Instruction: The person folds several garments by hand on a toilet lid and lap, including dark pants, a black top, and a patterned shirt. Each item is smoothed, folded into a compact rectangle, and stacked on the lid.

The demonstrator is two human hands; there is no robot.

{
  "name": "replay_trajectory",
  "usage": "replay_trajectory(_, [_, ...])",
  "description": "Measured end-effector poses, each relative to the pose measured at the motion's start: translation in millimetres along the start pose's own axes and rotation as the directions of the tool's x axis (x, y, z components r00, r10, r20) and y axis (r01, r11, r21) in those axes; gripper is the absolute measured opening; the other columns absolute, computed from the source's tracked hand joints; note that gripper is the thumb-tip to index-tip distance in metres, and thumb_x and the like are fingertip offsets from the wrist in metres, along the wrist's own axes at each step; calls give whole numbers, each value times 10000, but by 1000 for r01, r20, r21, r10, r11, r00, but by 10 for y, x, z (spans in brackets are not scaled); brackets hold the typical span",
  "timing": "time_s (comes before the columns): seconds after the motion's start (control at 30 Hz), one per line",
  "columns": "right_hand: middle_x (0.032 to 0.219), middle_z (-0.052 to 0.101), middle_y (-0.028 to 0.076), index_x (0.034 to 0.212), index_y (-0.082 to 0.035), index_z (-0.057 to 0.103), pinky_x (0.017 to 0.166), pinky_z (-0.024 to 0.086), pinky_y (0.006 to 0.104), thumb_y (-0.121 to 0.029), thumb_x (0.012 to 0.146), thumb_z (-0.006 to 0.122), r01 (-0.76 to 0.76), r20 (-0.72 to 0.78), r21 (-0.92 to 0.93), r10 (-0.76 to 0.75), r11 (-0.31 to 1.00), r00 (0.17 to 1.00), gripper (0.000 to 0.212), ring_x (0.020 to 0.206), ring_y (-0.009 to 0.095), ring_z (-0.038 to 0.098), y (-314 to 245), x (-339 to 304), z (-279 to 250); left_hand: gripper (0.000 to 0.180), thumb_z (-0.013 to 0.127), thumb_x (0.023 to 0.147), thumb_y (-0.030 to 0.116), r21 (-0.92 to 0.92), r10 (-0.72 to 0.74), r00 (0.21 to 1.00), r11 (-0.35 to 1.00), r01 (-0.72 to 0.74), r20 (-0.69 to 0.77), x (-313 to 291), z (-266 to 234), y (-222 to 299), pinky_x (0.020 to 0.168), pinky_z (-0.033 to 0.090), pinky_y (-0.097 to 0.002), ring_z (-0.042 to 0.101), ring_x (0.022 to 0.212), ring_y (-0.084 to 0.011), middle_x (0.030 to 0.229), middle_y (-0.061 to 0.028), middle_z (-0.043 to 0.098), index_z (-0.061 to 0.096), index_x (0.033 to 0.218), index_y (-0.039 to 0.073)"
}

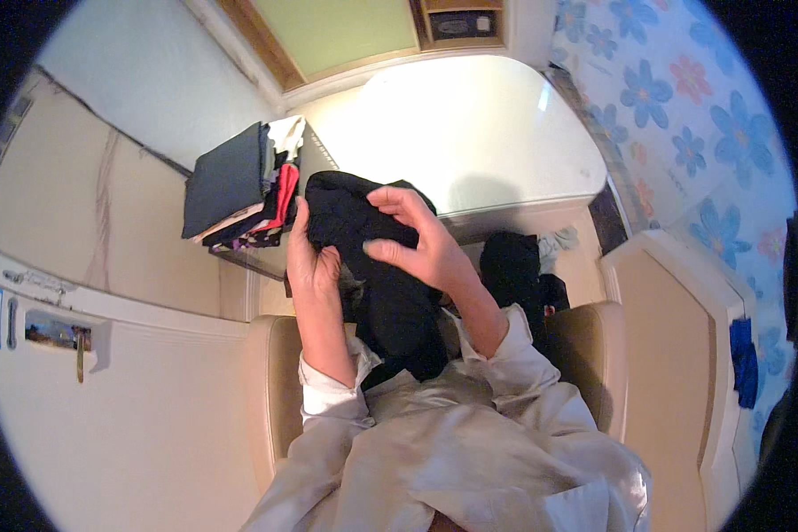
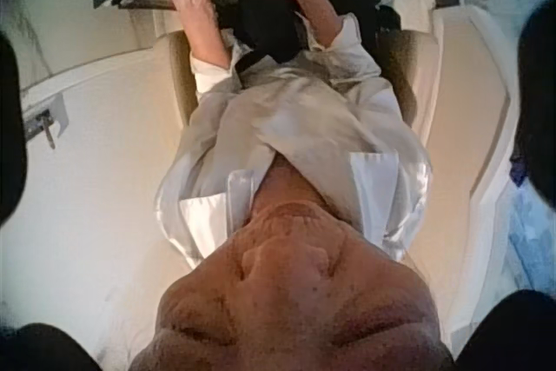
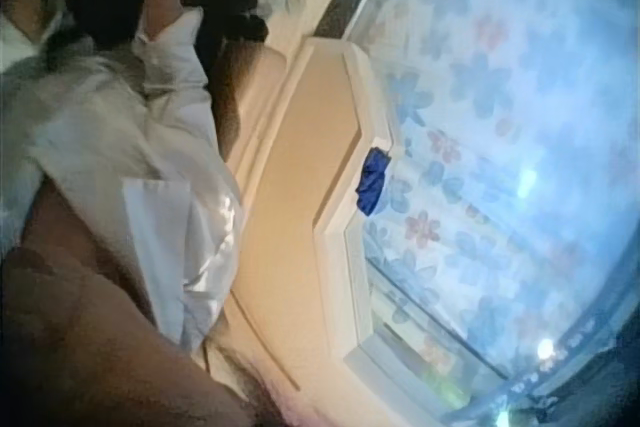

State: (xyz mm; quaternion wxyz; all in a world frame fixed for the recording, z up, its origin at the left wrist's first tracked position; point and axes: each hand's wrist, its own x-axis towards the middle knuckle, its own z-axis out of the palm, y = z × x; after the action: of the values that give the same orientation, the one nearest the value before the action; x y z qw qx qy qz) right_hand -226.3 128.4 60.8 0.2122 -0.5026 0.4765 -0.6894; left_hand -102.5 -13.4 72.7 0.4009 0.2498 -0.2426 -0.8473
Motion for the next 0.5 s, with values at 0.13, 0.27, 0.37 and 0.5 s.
replay_trajectory(0.13, [1257, 560, 123, 1338, -37, 496, 1042, 415, 376, -175, 872, 752, 3, 45, -94, 1, 996, 999, 550, 1192, 220, 541, 24, -1, 80, 364, 662, 954, 305, -10, 55, 998, 998, -55, -21, -91, 146, 41, 901, 565, -386, 680, 1019, -246, 1116, -129, 697, 644, 1155, 3])
replay_trajectory(0.27, [1203, 599, 135, 1334, 1, 485, 973, 463, 343, -126, 896, 707, -58, 6, 57, 58, 997, 998, 507, 1114, 210, 585, 107, 86, 111, 390, 634, 976, 288, -36, 145, 969, 989, -141, 200, -185, 262, 21, 938, 546, -380, 663, 1058, -232, 1161, -142, 675, 614, 1210, -23])
replay_trajectory(0.37, [1189, 626, 127, 1336, 27, 482, 927, 486, 310, -149, 948, 654, -135, 17, 271, 135, 953, 991, 459, 1050, 164, 606, 149, 148, 47, 440, 619, 984, 266, 39, 137, 906, 985, -167, 401, -222, 313, 20, 963, 532, -373, 647, 1096, -234, 1229, -154, 643, 556, 1284, -50])
replay_trajectory(0.5, [1243, 610, 140, 1381, 36, 455, 955, 475, 309, -223, 978, 627, -209, 74, 286, 196, 935, 978, 509, 1095, 169, 593, 88, 203, -42, 465, 651, 906, 6, 236, 201, 914, 926, -295, 352, -236, 370, -32, 975, 526, -340, 640, 1108, -218, 1262, -154, 626, 500, 1343, -46])
